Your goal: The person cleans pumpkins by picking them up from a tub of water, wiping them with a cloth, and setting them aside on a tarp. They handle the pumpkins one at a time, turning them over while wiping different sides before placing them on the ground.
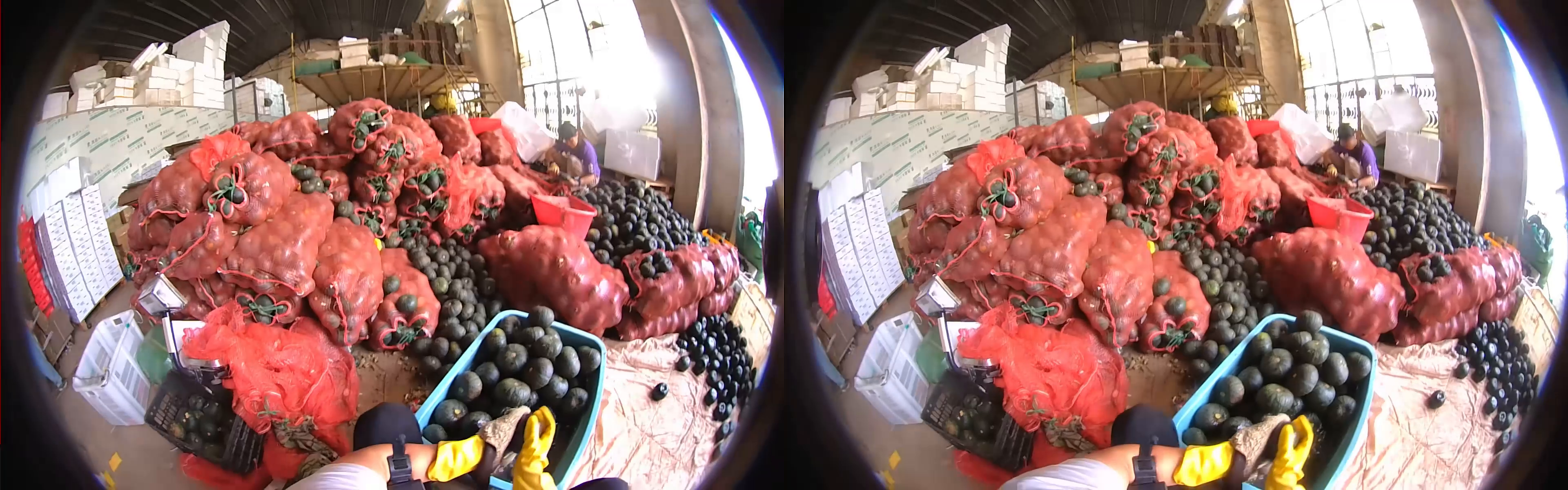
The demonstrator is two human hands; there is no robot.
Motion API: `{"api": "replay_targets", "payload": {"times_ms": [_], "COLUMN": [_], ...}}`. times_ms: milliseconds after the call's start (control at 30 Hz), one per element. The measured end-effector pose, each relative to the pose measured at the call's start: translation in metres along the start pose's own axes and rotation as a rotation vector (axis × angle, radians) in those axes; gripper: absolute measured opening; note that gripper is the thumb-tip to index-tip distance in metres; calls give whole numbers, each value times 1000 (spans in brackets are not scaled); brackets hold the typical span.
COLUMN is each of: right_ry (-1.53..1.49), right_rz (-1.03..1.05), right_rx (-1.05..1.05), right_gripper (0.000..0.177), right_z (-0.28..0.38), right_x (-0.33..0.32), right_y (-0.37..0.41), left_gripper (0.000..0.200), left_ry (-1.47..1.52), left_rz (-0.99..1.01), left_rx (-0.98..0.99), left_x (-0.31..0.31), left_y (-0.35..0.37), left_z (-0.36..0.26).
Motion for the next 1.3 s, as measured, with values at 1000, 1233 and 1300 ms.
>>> {"api": "replay_targets", "payload": {"times_ms": [1000,1233,1300], "right_ry": [285,963,548], "right_rz": [387,75,133], "right_rx": [21,-437,180], "right_gripper": [60,48,47], "right_z": [36,38,46], "right_x": [10,24,22], "right_y": [0,7,9], "left_gripper": [45,46,47], "left_ry": [4,-60,-48], "left_rz": [156,283,385], "left_rx": [205,270,425], "left_x": [22,25,21], "left_y": [1,-6,-14], "left_z": [21,25,38]}}
Point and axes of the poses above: each hand's wrist, its own y-axis away from the middle knuckle, its own x-axis out of the palm, z = x × y, the point moved 2 cm from there along -y, towards the middle knuckle, and after that the axes turned 8 degrees about x, right-handed, at the moved point
